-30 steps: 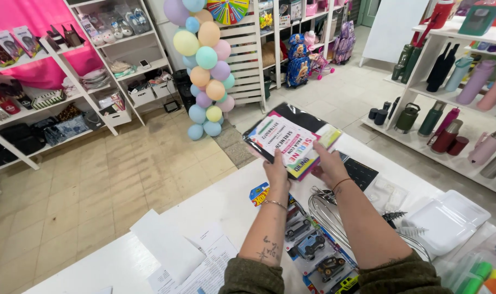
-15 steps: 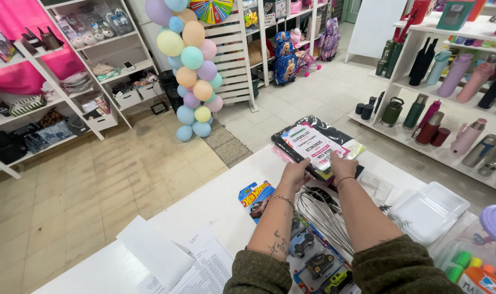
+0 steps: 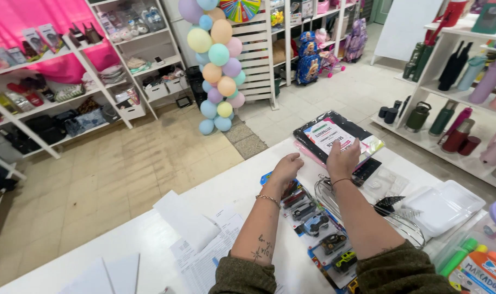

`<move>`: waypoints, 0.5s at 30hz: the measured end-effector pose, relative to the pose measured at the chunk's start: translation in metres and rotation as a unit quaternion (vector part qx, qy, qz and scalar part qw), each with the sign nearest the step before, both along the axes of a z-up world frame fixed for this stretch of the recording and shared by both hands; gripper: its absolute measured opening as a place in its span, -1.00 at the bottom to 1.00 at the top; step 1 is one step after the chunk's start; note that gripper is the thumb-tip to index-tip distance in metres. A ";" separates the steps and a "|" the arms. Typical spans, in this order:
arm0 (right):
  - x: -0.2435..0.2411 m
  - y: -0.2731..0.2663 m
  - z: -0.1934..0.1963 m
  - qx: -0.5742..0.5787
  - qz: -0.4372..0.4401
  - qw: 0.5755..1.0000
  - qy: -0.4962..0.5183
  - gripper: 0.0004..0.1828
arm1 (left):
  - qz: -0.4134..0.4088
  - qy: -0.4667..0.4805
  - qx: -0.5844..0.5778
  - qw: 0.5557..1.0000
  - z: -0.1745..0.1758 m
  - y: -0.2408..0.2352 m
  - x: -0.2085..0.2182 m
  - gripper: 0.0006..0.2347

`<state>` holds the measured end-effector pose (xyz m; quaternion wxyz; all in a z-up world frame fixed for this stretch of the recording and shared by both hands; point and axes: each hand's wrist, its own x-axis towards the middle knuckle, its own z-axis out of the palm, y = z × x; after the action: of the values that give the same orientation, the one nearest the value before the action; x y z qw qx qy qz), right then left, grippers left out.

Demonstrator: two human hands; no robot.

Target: Unpacking items from a box and checking them against an inventory list at a store counter.

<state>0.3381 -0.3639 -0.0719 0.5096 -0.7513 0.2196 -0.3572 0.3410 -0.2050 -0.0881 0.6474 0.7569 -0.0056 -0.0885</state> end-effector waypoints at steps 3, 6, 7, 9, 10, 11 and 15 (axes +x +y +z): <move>-0.046 0.058 0.043 0.009 0.127 0.990 -0.063 -0.33 | 0.010 -0.054 0.007 0.998 0.022 0.038 -0.038 -0.52; -0.088 0.123 0.067 0.057 0.233 0.967 -0.089 -0.41 | 0.041 -0.071 0.010 0.997 0.065 0.088 -0.114 -0.56; -0.103 0.140 0.069 0.060 0.251 0.963 -0.080 -0.41 | 0.060 -0.064 0.011 0.996 0.076 0.105 -0.142 -0.56; -0.136 0.182 0.068 0.080 0.352 0.932 -0.039 -0.47 | 0.079 -0.107 0.082 0.988 0.095 0.145 -0.204 -0.58; -0.156 0.198 0.070 0.082 0.373 0.924 -0.030 -0.47 | 0.101 -0.097 0.083 0.987 0.099 0.164 -0.234 -0.58; -0.178 0.212 0.072 0.073 0.417 0.906 0.000 -0.54 | 0.125 -0.098 0.144 0.977 0.105 0.181 -0.265 -0.61; -0.238 0.267 0.047 -0.002 0.609 0.789 0.084 -0.65 | 0.231 -0.057 0.221 0.946 0.104 0.252 -0.379 -0.64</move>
<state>0.1000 -0.0973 -0.0247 0.5995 -0.7573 -0.2421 0.0915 -0.0378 0.0471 0.0159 0.4652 0.8653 0.1523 0.1078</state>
